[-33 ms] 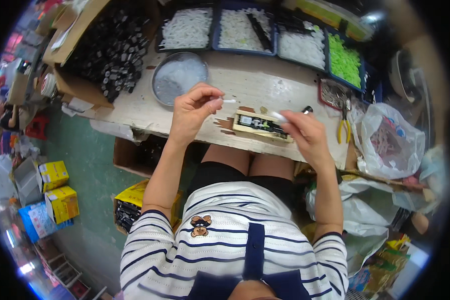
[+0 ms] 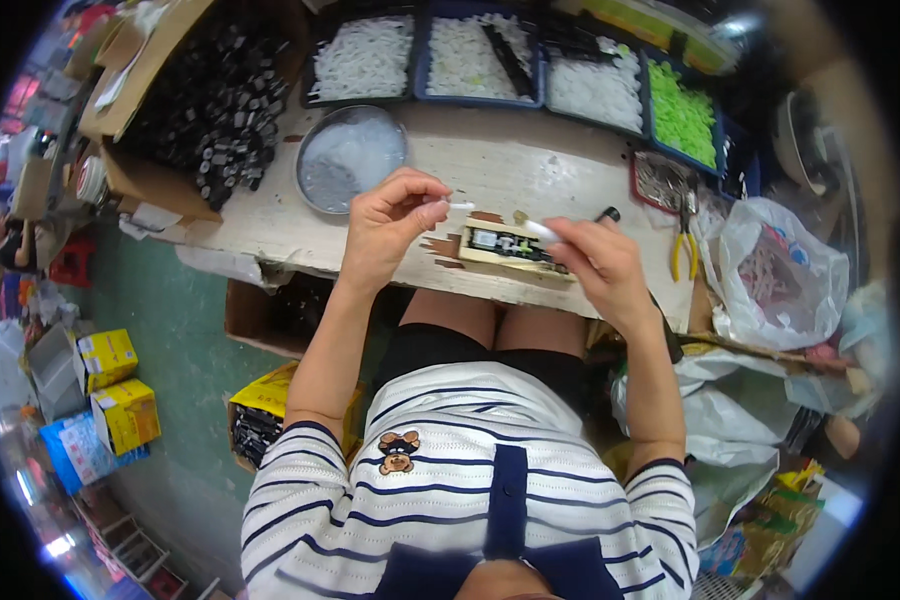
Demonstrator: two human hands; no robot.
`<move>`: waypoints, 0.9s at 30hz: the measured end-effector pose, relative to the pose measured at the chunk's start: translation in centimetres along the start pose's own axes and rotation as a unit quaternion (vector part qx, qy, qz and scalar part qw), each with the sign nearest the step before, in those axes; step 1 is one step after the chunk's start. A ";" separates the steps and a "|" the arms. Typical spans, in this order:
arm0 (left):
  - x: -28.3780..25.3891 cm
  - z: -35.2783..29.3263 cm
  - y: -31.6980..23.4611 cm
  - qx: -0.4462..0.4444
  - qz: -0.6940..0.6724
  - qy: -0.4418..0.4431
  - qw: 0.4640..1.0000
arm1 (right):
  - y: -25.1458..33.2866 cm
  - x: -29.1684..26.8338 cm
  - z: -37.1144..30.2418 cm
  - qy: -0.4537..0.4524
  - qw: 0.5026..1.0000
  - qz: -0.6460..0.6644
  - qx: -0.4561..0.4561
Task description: Assembling small plastic components using a hammer and a jig at a factory workbench.
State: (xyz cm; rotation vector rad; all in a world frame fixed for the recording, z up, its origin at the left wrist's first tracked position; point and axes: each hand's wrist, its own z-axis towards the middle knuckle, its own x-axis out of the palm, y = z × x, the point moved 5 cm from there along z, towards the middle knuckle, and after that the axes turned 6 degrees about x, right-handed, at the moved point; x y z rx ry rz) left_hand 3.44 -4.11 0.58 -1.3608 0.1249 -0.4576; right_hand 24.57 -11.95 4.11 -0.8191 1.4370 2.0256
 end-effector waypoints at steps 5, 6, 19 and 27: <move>2.7 0.2 0.7 0.033 0.020 0.055 0.998 | 0.0 0.6 0.4 -0.010 1.000 0.015 -0.002; 2.9 0.2 0.8 0.031 0.019 0.057 0.998 | 0.0 0.6 0.4 -0.011 1.000 0.020 -0.003; 5.8 -0.3 0.2 0.174 0.121 0.125 0.969 | -2.5 1.6 -0.7 0.126 0.946 0.250 0.165; 7.0 -0.3 0.5 0.205 0.194 0.168 0.945 | -4.4 1.4 -2.7 0.168 0.857 0.359 0.328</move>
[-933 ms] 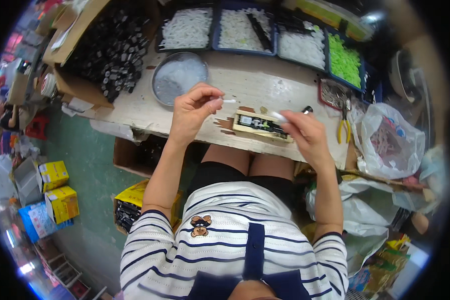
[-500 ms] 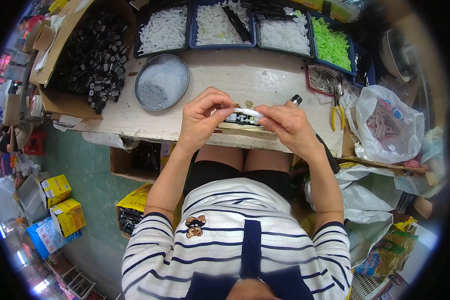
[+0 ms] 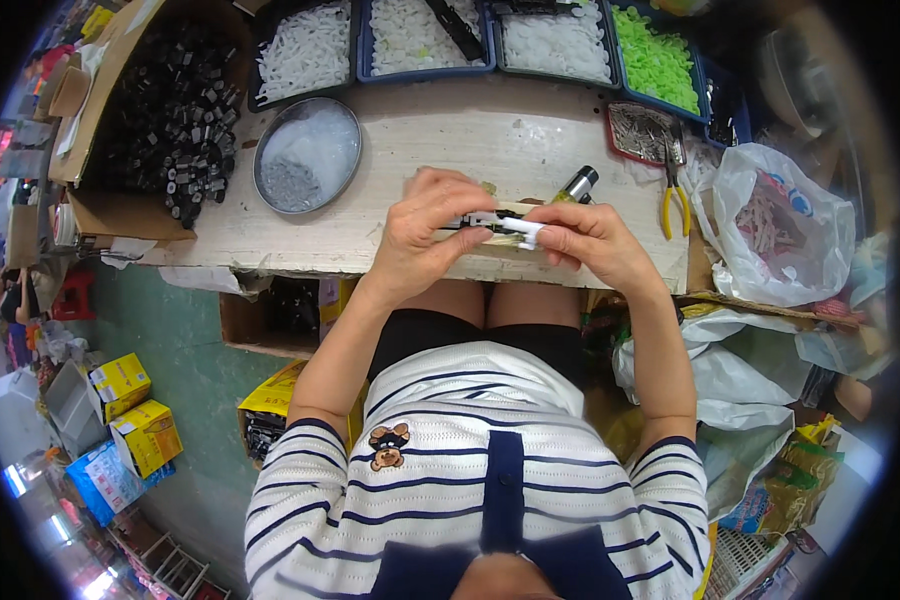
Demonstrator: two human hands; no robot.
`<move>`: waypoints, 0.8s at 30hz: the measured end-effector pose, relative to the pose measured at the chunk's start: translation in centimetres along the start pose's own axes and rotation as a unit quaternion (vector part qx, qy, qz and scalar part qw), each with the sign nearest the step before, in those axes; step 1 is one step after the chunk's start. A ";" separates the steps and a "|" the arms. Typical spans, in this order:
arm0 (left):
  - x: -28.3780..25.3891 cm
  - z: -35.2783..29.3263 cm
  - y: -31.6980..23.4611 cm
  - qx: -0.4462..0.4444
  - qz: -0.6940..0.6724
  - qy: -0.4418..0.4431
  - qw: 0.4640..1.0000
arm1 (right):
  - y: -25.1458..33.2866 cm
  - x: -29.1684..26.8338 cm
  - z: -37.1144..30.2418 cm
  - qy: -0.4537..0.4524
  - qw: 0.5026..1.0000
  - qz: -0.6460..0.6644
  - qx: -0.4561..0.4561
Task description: Assembling small plastic components using a hammer and a jig at a factory workbench.
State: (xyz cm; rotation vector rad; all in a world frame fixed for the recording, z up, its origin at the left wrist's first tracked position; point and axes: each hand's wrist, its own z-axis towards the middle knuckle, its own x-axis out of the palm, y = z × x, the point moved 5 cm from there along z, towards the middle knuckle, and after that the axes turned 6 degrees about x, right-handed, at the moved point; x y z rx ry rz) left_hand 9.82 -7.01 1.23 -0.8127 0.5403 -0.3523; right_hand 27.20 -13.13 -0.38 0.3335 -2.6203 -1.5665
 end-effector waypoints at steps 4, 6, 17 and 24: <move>0.0 -0.3 0.9 -0.031 0.145 -0.002 0.989 | -1.9 -1.8 -0.3 -0.039 0.998 -0.046 0.017; 0.6 -0.6 1.1 -0.047 0.186 0.013 0.981 | -1.4 -1.8 -0.4 -0.046 0.997 -0.059 0.014; 2.0 -1.2 2.2 -0.093 0.202 0.027 0.975 | -1.5 -1.5 0.6 -0.038 0.994 -0.104 0.003; 2.1 -1.3 2.5 -0.099 0.197 0.025 0.975 | -1.9 -1.5 1.3 -0.024 0.991 -0.130 0.008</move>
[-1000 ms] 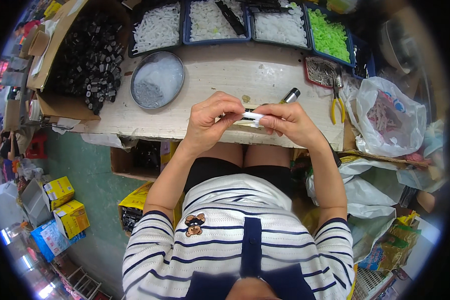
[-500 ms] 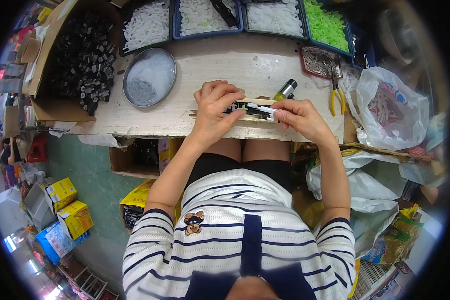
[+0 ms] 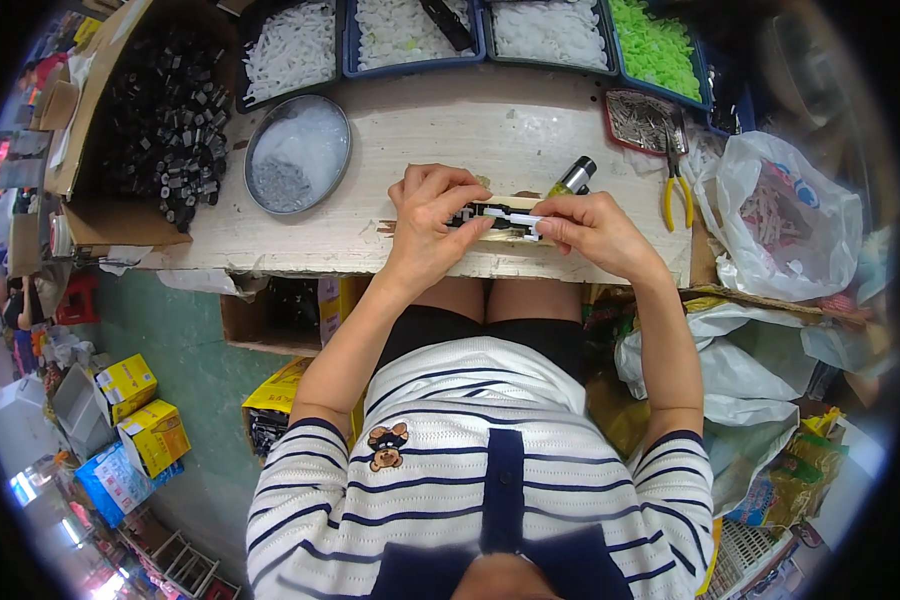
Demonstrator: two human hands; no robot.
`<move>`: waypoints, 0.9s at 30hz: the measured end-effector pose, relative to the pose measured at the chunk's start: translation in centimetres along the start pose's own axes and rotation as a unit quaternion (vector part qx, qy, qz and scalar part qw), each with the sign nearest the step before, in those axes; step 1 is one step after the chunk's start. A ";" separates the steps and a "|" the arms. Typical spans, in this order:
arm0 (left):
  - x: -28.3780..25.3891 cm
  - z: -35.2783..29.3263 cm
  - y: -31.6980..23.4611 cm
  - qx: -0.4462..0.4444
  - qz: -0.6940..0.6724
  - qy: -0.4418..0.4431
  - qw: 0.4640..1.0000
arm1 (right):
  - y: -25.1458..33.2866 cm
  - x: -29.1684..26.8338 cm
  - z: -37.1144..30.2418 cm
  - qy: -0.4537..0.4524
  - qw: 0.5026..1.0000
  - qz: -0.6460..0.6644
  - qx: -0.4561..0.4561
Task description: Assembling small plastic components using a hammer and a jig at a factory workbench.
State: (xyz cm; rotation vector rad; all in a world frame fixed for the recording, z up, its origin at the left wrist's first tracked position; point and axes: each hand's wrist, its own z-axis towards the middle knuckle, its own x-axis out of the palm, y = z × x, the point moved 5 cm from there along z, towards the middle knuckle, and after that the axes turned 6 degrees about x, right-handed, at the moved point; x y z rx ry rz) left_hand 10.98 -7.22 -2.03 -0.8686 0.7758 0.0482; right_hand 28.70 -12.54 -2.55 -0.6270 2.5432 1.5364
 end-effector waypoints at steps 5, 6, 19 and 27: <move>0.0 0.0 -0.2 -0.003 -0.012 -0.010 1.000 | 0.3 0.1 0.1 0.001 1.000 -0.022 -0.006; 0.0 0.0 -0.2 -0.003 -0.012 -0.010 1.000 | 0.3 0.1 0.0 0.001 1.000 -0.023 0.000; 0.0 -0.3 -0.6 0.024 0.013 -0.029 0.999 | 0.4 0.2 0.0 0.042 0.987 0.149 0.036; -0.1 -0.4 -0.7 0.029 0.028 -0.028 0.999 | 0.1 0.3 0.2 0.046 0.986 0.155 0.039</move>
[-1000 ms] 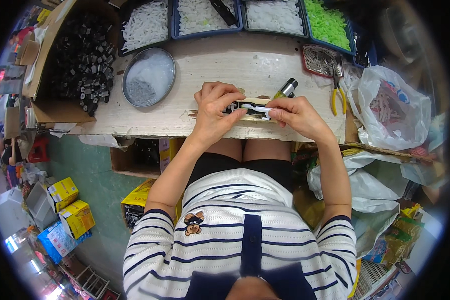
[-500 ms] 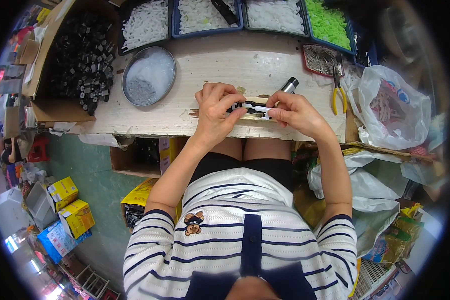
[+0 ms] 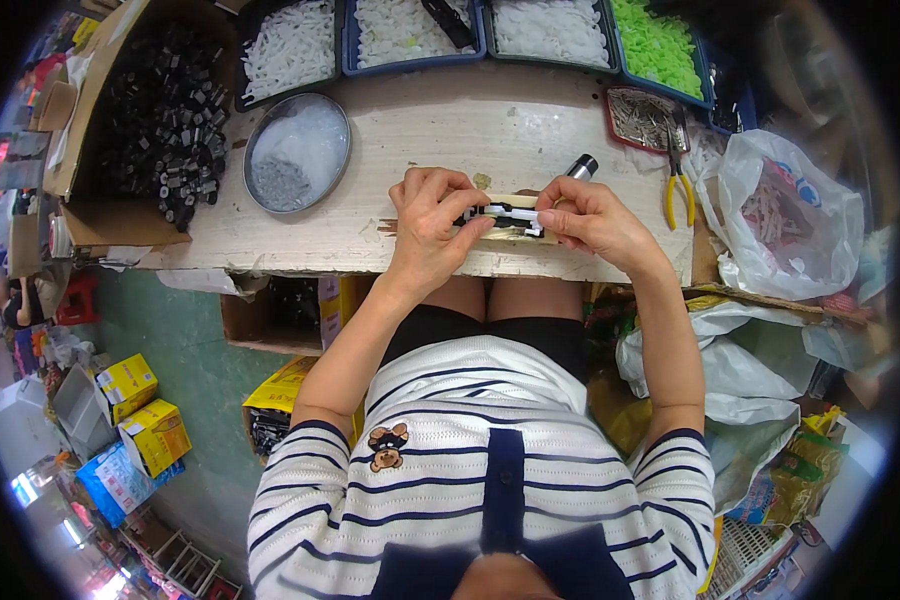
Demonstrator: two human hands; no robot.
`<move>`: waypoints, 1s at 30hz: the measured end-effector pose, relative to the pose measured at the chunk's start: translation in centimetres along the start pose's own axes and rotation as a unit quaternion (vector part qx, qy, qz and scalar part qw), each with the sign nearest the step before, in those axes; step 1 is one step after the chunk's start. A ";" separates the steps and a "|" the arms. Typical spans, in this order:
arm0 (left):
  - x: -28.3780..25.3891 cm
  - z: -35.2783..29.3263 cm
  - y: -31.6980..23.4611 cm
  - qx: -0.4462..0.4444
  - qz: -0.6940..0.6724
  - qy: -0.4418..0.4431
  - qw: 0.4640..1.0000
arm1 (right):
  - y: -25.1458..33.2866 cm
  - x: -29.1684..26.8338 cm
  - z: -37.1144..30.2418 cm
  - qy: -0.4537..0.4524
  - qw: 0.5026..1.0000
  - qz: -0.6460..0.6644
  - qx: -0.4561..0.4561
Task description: Assembling small plastic components using a hammer and a jig at a factory workbench.
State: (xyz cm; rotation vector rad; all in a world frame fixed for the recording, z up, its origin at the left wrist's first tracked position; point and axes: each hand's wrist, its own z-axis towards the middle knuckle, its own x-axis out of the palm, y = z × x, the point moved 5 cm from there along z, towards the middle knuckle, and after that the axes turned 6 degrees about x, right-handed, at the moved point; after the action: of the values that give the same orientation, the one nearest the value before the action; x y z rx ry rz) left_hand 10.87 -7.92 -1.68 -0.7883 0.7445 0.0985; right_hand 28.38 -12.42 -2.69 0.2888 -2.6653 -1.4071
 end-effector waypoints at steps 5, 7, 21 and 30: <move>0.0 -0.1 0.0 0.013 -0.002 -0.010 1.000 | -0.3 -0.1 0.3 0.002 1.000 -0.004 -0.004; 0.1 -0.2 0.2 0.018 -0.002 -0.013 1.000 | -0.3 -0.2 0.3 -0.016 1.000 0.003 0.010; 0.5 0.1 -0.3 0.054 -0.018 -0.008 0.998 | -1.0 -0.9 1.6 -0.131 0.986 -0.108 -0.002; 0.5 0.2 -0.3 0.037 -0.015 -0.006 0.999 | 2.7 -3.6 -0.4 -0.109 0.976 -0.186 0.011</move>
State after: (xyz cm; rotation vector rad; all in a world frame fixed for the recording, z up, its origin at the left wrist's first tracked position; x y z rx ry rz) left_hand 11.45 -8.09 -1.74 -0.7269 0.7201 0.0487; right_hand 31.65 -10.51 -0.30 0.7083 -2.9175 -1.5916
